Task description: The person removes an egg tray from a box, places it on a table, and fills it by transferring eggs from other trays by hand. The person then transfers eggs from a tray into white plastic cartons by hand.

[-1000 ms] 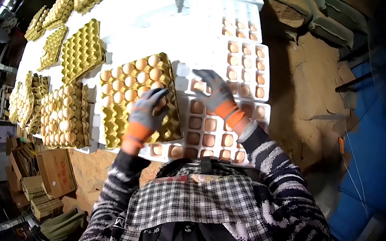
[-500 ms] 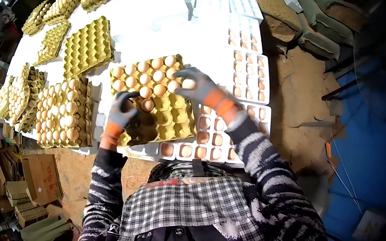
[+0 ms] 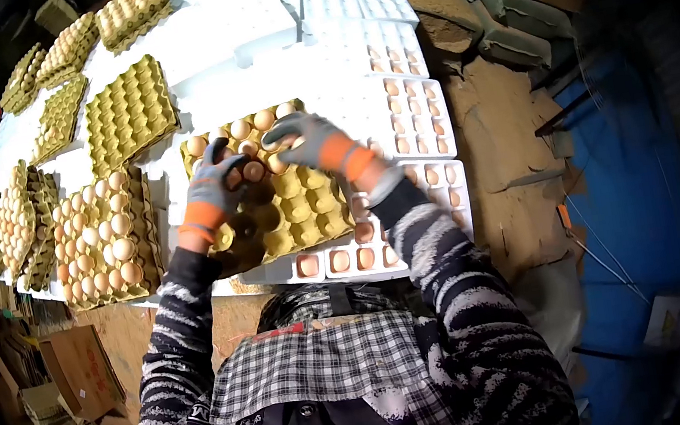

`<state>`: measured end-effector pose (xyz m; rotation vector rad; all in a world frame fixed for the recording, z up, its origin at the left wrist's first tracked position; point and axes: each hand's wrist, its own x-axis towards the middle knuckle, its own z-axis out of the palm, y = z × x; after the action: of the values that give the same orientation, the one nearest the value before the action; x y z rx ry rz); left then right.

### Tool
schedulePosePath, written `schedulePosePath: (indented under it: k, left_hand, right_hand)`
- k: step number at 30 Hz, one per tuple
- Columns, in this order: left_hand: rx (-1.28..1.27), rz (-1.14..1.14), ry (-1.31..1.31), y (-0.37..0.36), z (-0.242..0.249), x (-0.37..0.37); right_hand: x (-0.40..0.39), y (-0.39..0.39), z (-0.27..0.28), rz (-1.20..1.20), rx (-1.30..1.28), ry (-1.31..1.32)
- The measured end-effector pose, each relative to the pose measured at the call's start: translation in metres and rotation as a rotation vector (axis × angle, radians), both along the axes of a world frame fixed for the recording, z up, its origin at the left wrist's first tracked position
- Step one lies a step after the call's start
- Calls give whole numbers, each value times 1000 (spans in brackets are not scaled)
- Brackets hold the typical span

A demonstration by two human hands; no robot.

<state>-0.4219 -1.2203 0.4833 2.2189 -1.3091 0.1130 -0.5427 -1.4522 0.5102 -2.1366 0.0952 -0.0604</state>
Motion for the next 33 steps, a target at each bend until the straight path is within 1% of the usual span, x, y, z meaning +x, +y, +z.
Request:
schedulePosePath:
  k: [1,2,4,5,6,8,9,10,11,12,13,14,16,17,18,19,20,21,22,23,24,25,27,28,29,30,31,32,33]
  left_hand:
    - [260,50,-27,-12,9,-8]
    - [351,78,-42,-21,2,-9]
    - [310,108,-20,-31,-23,-3]
    - [211,106,-6,-30,-26,0]
    - [88,80,-34,-24,-25,2]
    - [-165,63,366,-13,-22,10]
    - [-224,80,515,-9,-24,12]
    - [-280,101,663,-8,-26,11]
    - [-265,92,470,-13,-4,-4]
    - [-228,17,542,-22,7,-12]
    - [-177,-49,455,-36,17,-23]
    - [-127,-114,366,-55,24,-34]
    - [-27,-248,168,-104,28,-50]
    - [14,-290,135,-131,22,-55]
    - [174,-333,46,-155,22,-55]
    - [251,-354,-19,-177,5,-52]
    - [329,-374,-81,-196,-19,-47]
    - [431,-379,-132,-211,-37,-43]
    - [535,-383,-181,-224,-52,-40]
    - [639,-388,-233,-234,-59,-37]
    - [696,-366,-222,-242,-56,-37]
    - [756,-343,-208,-248,-47,-40]
    - [863,-299,-144,-260,-22,-40]
    - [879,-283,-93,-266,-27,-32]
    - [893,-268,-39,-271,-39,-22]
    - [906,-252,17,-276,-53,-14]
    - [884,-263,-45,-283,-67,-8]
    - [886,-239,-7,-289,-59,-7]
    - [887,-214,30,-297,-42,-9]
  right_hand:
    - [9,21,0,-1,-478,98]
    - [16,44,0,1,-953,205]
    - [32,65,-25,1,-1169,346]
    - [31,61,-33,-8,-1198,269]
    - [30,50,-48,-104,-1109,187]
    - [1,26,-12,-144,-715,78]
    - [-9,1,-17,-224,-433,56]
    - [-28,-18,-11,-289,-270,-60]
    - [-39,-47,-26,-376,-209,0]
    - [-53,-68,-23,-482,-278,75]
    - [-60,-101,-42,-513,-374,145]
    - [-66,-128,-61,-565,-524,182]
    - [-68,-153,-74,-538,-668,454]
    - [-67,-163,-99,-431,-792,485]
    - [-61,-162,-101,-323,-913,513]
    - [-57,-163,-103,-287,-836,564]
    - [-55,-148,-73,-294,-826,592]
    - [-52,-138,-53,-308,-730,540]
    - [-48,-133,-45,-319,-632,488]
    - [-37,-140,-97,-216,-710,452]
    - [-28,-147,-149,-116,-785,412]
    - [-30,-143,-138,-53,-815,448]
    - [-34,-152,-101,-111,-648,361]
    - [-36,-160,-93,-136,-567,318]
    - [-34,-169,-99,-237,-551,246]
    - [-32,-180,-99,-309,-462,166]
    - [-30,-189,-104,-352,-535,85]
    - [-28,-197,-112,-396,-609,2]
    - [-28,-203,-114,-346,-636,42]
